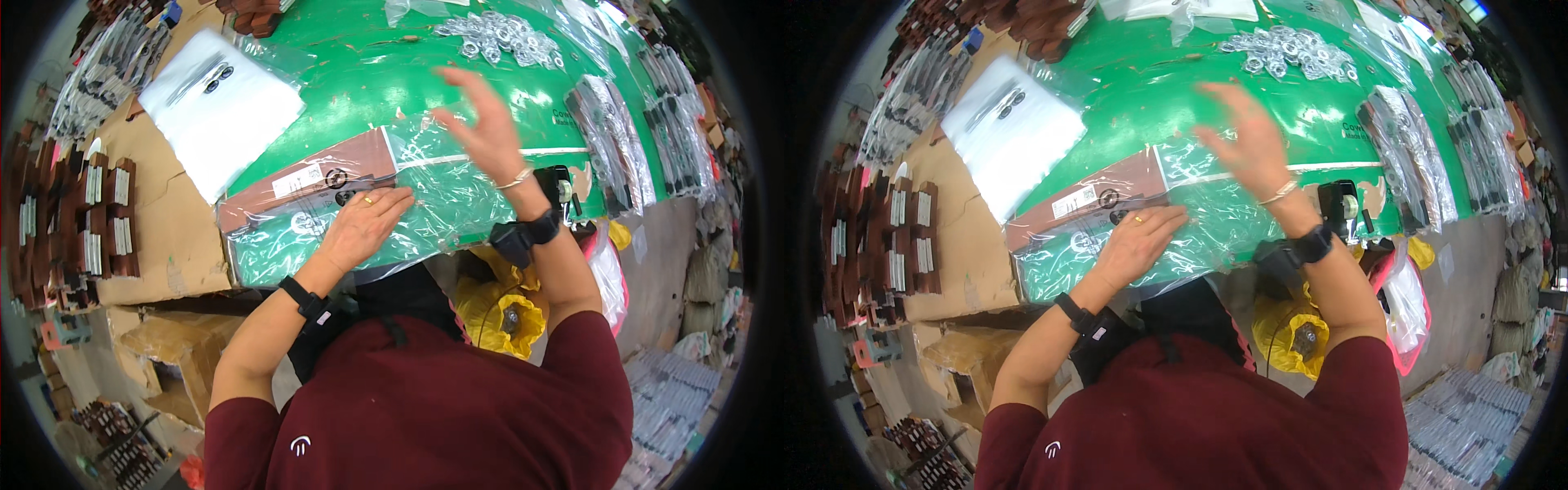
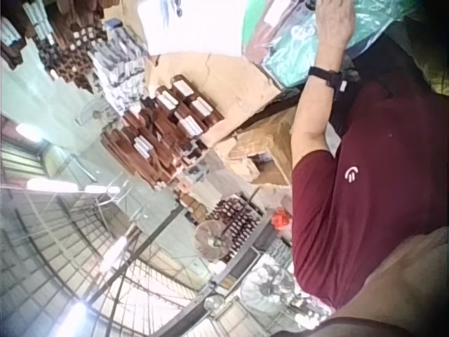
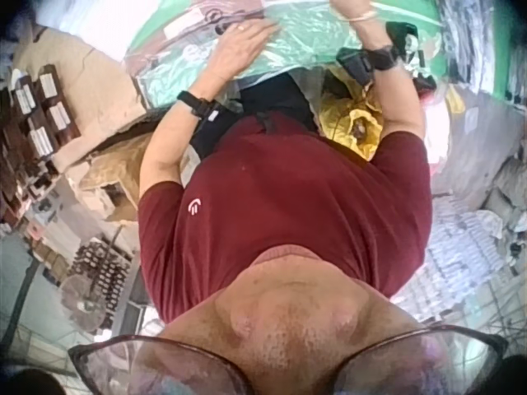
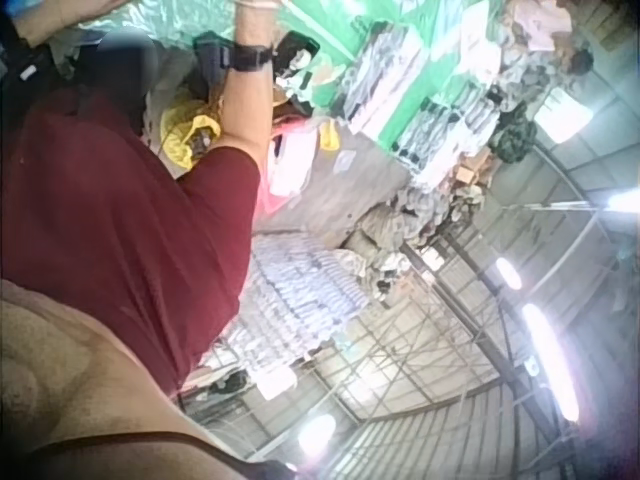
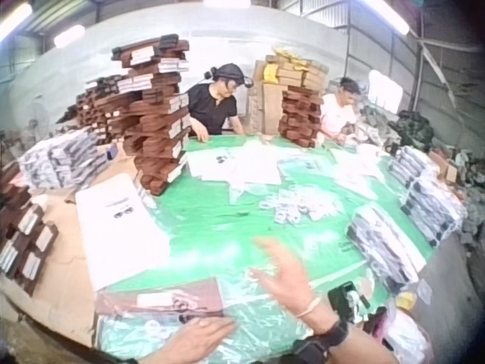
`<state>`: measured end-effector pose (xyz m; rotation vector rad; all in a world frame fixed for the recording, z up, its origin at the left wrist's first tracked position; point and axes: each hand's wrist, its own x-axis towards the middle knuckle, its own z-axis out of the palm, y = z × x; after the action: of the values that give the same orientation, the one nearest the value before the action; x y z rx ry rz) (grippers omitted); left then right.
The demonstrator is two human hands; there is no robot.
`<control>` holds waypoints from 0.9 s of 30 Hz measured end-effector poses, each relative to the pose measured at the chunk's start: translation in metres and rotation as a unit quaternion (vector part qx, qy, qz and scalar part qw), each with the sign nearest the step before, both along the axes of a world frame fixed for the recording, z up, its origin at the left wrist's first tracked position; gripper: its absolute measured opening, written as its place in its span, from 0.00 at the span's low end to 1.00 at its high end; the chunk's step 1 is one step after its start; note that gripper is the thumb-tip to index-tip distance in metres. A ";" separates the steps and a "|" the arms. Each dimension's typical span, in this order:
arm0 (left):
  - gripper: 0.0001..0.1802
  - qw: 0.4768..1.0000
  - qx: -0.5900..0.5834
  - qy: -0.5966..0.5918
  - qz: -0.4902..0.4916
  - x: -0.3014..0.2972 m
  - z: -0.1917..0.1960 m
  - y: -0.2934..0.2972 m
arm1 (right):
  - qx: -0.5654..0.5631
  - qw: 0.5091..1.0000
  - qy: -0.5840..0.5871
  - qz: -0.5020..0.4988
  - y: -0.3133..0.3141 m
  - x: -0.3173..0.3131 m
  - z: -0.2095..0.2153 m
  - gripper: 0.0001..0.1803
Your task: The person is wrapping wooden furniture handles in plastic bags, sealing them with tape, and organizing them for shipment.
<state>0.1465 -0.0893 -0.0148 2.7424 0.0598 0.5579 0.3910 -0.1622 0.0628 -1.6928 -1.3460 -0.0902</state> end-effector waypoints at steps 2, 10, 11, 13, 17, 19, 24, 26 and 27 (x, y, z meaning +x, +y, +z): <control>0.22 1.000 -0.014 0.005 0.005 0.000 0.000 0.001 | -0.043 0.990 -0.065 0.115 0.015 -0.019 -0.022 0.29; 0.23 1.000 -0.025 0.007 0.012 0.001 -0.009 -0.001 | -0.257 0.929 -0.260 -0.055 -0.017 0.045 -0.094 0.35; 0.23 1.000 -0.029 0.005 0.010 0.002 -0.009 -0.001 | -0.279 0.932 -0.211 -0.099 -0.017 0.058 -0.091 0.36; 0.23 0.999 -0.030 0.009 0.013 0.000 -0.007 0.000 | -0.236 0.967 -0.068 -0.069 -0.009 0.058 -0.076 0.38; 0.23 0.999 -0.029 0.002 0.018 -0.001 -0.010 0.001 | -0.281 0.950 -0.060 -0.124 0.013 0.051 -0.080 0.46; 0.23 0.999 -0.029 0.004 0.020 -0.001 -0.009 0.001 | -0.290 0.939 -0.139 -0.125 0.016 0.046 -0.077 0.43; 0.22 0.999 -0.042 0.002 0.016 0.004 -0.008 -0.001 | -0.294 0.944 0.147 -0.030 0.027 0.079 -0.082 0.23; 0.23 0.998 -0.059 0.008 0.014 0.004 -0.010 0.000 | -0.258 0.930 0.262 -0.010 0.023 0.086 -0.080 0.21; 0.23 0.998 -0.060 0.008 0.018 0.002 -0.011 0.001 | -0.219 0.901 0.374 0.012 0.021 0.080 -0.071 0.19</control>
<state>0.1484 -0.0881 -0.0262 2.6345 0.1418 0.5246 0.4707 -0.1413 -0.0083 -1.7881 -0.8196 0.8586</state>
